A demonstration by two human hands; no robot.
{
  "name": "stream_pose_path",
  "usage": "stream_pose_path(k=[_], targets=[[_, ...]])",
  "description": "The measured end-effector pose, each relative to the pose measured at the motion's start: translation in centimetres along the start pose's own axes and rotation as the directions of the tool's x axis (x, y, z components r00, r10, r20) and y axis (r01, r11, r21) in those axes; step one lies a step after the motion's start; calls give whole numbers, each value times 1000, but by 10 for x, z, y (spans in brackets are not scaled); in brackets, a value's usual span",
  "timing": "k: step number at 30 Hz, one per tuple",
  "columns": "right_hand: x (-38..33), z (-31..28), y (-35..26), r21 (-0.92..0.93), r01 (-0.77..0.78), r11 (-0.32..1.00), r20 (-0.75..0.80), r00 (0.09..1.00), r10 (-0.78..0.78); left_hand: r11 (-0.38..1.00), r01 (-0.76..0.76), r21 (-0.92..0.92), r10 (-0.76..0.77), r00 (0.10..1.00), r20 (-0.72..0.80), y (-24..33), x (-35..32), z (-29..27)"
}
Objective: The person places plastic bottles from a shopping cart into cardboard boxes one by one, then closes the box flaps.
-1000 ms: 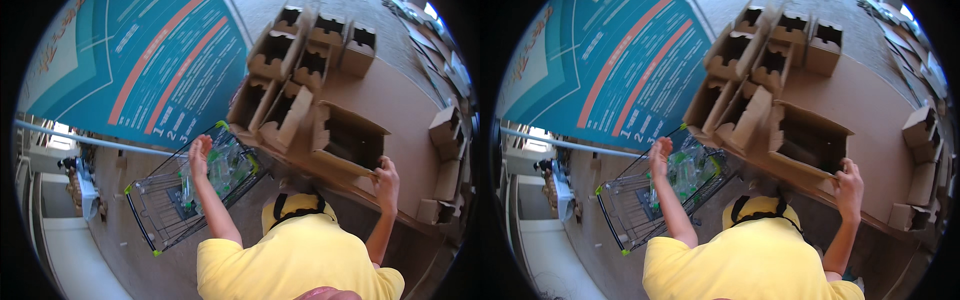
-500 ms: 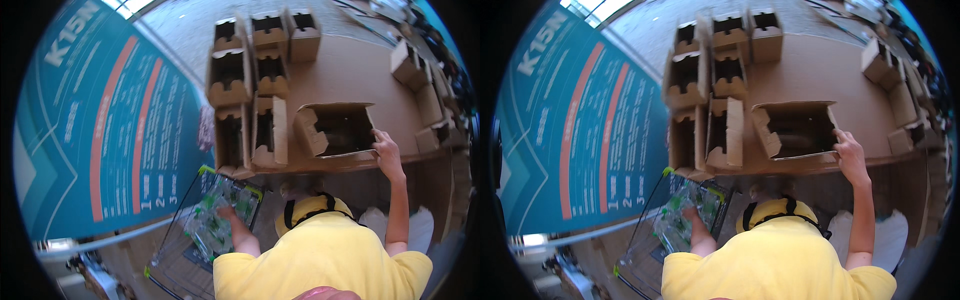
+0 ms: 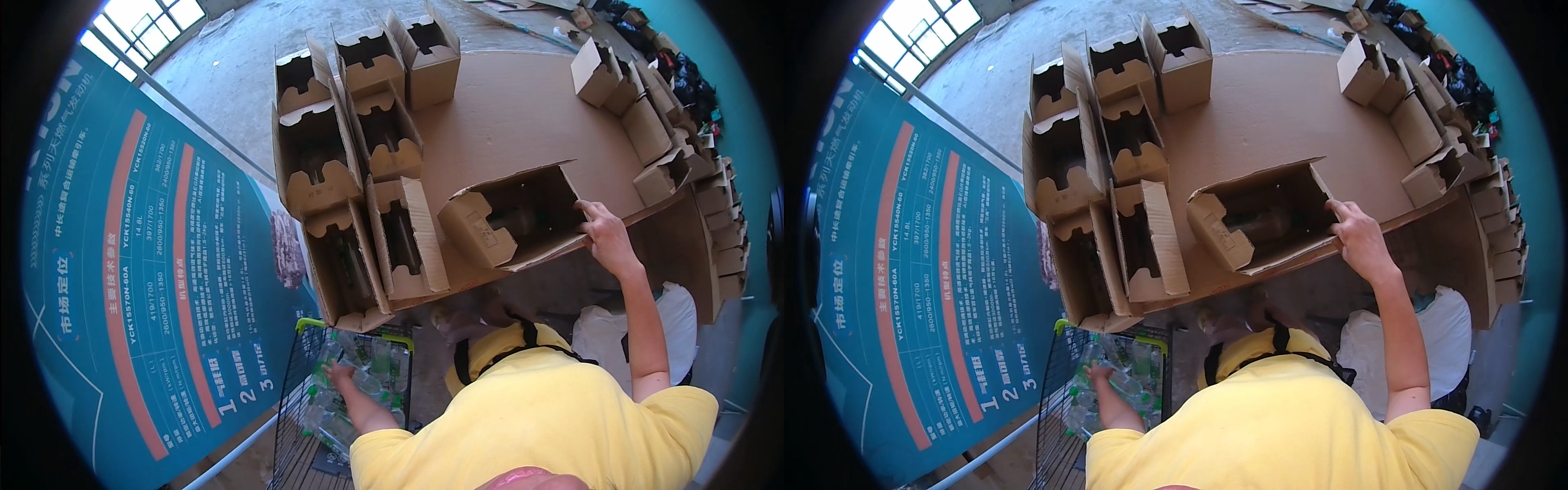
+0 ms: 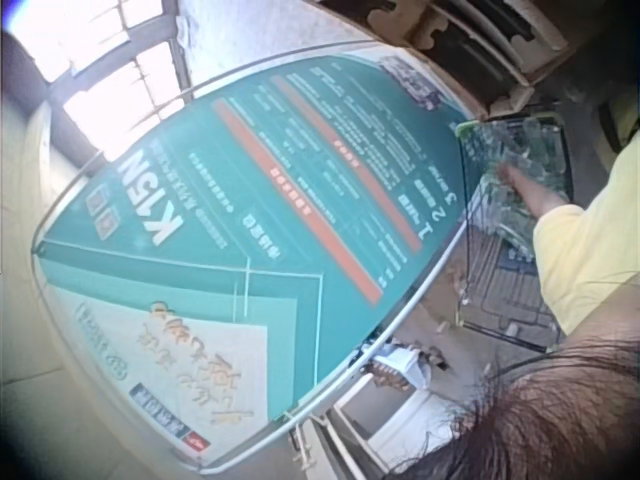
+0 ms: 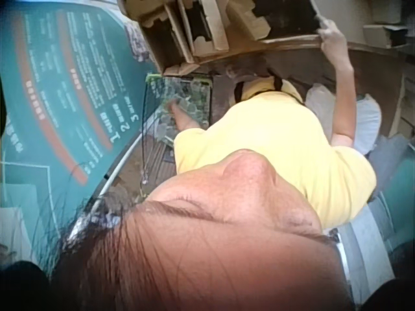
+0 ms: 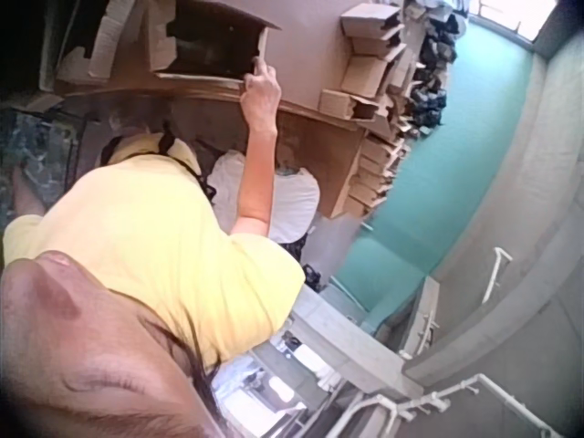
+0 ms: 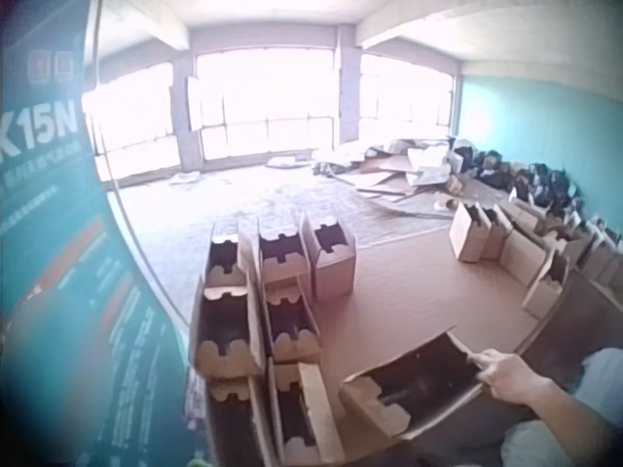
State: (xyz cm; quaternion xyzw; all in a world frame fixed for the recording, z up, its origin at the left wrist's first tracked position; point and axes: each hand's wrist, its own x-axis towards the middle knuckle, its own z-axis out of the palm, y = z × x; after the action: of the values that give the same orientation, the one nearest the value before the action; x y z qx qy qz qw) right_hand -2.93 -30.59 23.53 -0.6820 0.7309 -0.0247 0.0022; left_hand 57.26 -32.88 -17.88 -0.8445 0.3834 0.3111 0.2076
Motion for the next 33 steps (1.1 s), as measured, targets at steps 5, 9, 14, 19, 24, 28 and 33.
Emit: stream_pose_path(k=[5,9,14,19,24,28,33], targets=[[2,1,2,-19,-2,1000,21,1000,2,967,-53,250,58,998,-12,-11,9,-11],[5,0,5,-17,21,1000,27,999,-21,960,-87,268,80,996,35,-72,75,-11],[5,-3,3,-43,2,999,66,998,1,965,88,248,-89,996,-6,-28,26,-42],[9,-1,4,-47,30,998,52,998,-28,973,63,221,-51,997,-58,-46,77,12],[7,2,4,-52,24,998,27,999,-22,957,47,287,-58,998,33,-15,36,-12],[8,1,1,-39,17,999,23,1000,-16,982,96,163,-103,994,35,-16,53,2],[5,4,2,-8,32,999,-18,999,-32,978,-208,30,209,977,-49,-33,74,46]])
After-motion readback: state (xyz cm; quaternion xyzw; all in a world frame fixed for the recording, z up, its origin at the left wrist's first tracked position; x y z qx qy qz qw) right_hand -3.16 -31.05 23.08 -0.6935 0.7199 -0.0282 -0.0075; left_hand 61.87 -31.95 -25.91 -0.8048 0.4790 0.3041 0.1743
